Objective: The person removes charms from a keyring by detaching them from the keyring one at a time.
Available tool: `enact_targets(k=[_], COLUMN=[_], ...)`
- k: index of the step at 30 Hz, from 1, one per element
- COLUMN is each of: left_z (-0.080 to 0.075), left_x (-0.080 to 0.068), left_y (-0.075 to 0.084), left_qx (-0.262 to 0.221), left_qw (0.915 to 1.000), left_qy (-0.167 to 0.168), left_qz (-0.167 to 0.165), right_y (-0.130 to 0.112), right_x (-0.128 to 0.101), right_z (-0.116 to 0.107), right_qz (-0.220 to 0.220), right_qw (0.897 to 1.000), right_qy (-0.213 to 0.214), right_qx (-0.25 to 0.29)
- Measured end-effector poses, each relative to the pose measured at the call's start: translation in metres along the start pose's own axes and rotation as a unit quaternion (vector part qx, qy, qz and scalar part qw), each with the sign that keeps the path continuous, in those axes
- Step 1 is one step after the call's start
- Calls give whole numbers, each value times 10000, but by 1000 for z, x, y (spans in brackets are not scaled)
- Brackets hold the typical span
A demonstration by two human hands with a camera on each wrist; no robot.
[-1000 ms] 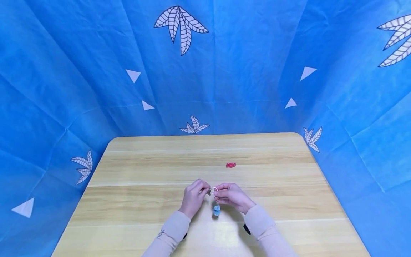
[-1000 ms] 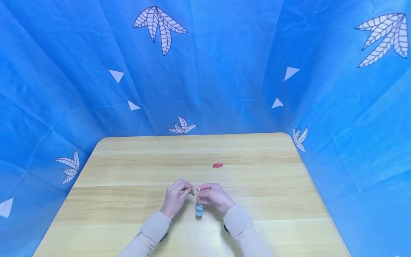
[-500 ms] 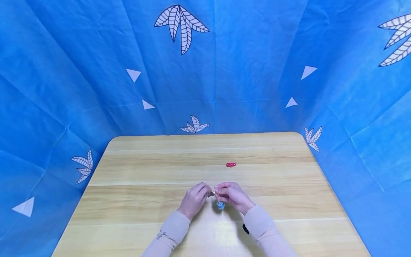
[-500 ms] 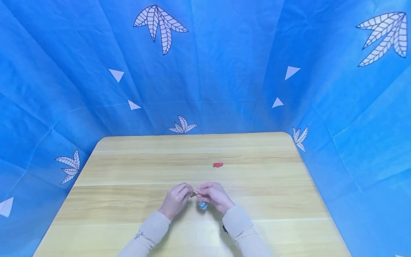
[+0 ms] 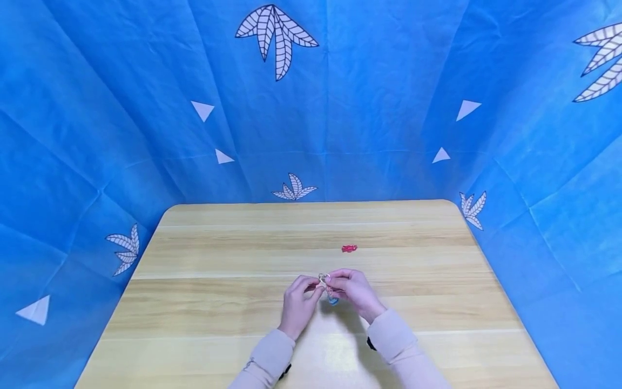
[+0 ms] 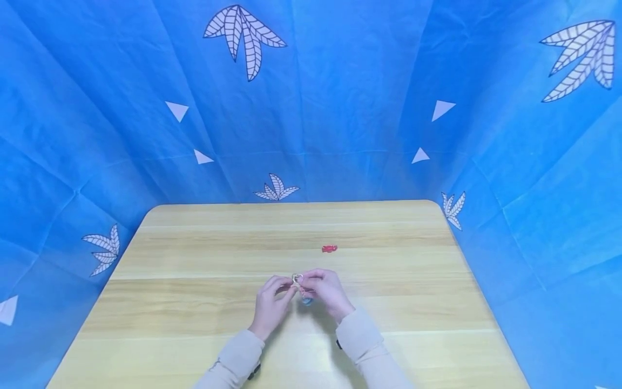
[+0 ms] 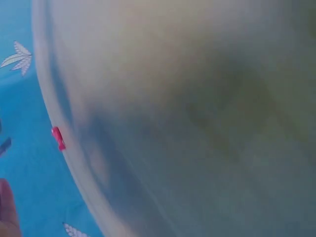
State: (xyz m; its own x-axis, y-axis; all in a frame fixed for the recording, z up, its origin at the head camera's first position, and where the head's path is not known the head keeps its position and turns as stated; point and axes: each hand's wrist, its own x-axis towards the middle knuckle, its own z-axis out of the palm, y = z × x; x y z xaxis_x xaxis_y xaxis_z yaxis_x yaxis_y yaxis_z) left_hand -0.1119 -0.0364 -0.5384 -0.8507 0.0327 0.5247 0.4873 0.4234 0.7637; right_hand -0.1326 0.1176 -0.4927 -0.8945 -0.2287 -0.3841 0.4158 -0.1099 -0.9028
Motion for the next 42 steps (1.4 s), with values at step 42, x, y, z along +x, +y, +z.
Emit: enact_targets(k=[42], left_z=[-10], left_x=[9], left_y=[-10], left_qx=[4], left_qw=[9946], left_qy=[-1032], left_qz=[-88], right_y=[-7], right_x=[-2], right_z=[-5], right_qz=[-1465], right_qw=[9291], right_qy=[264], right_qx=[-3384])
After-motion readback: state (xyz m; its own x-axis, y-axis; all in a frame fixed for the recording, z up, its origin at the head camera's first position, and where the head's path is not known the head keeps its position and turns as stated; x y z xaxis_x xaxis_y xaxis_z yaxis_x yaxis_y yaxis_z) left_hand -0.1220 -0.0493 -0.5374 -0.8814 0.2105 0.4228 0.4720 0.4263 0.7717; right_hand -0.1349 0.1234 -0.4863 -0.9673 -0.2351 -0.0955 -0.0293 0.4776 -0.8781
